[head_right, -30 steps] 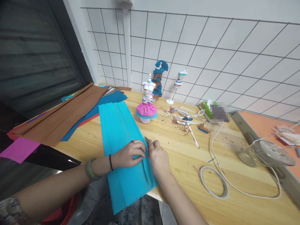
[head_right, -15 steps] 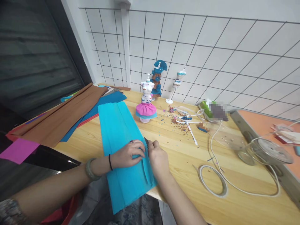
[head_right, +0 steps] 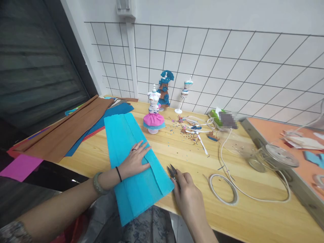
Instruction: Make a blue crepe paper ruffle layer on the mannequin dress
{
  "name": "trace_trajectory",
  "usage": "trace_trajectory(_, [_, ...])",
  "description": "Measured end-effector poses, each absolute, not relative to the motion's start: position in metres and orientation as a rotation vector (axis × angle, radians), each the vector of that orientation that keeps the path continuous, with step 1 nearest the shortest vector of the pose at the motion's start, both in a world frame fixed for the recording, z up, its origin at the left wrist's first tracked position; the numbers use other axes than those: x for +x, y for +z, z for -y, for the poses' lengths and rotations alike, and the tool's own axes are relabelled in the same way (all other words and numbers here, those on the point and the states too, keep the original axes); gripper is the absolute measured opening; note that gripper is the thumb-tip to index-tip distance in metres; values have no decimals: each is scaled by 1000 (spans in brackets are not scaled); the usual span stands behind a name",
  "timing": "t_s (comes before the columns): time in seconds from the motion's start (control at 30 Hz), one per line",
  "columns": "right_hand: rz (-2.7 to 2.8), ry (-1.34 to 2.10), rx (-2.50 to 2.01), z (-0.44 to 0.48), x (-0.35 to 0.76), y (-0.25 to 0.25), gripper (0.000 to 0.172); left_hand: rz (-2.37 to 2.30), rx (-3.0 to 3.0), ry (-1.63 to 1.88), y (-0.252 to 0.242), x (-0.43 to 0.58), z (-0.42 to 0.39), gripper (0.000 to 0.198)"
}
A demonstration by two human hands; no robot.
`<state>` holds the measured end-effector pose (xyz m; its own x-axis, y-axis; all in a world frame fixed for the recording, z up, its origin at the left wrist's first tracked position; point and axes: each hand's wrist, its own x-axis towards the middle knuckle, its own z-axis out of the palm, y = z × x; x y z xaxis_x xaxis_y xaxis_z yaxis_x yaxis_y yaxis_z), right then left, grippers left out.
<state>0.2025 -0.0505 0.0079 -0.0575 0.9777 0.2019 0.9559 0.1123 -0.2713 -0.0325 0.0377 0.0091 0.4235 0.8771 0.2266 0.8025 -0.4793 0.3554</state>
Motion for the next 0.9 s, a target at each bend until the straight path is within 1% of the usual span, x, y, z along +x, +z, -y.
trace_trajectory(0.07, [1985, 57, -1868, 57, 213, 3, 44, -1562, 2467, 420, 11, -31, -37, 65])
trace_trajectory(0.2, [1817, 188, -1745, 59, 228, -1, 46, -1576, 2472, 275, 15, -23, -29, 62])
trace_trajectory(0.37, [1368, 437, -1689, 52, 237, -3, 47, -1575, 2411, 270, 16, 0, -3, 63])
trace_trajectory(0.5, [1042, 689, -1698, 49, 241, 3, 54, -1535, 2358, 282, 13, 21, 24, 71])
trace_trajectory(0.6, [936, 866, -1657, 51, 244, 9, 62, -1478, 2369, 289, 15, 28, 33, 71])
trace_trajectory(0.67, [880, 967, -1608, 52, 247, 13, 70, -1453, 2407, 296, 18, 26, 31, 71])
trace_trajectory(0.73, [844, 1028, -1538, 53, 248, 15, 75, -1431, 2441, 288, 22, 17, 21, 76])
trace_trajectory(0.8, [827, 1052, -1487, 54, 249, 17, 77, -1393, 2456, 253, 25, 4, 5, 83])
trace_trajectory(0.9, [831, 1059, -1489, 54, 247, 20, 77, -1272, 2546, 296, 28, -19, -25, 82])
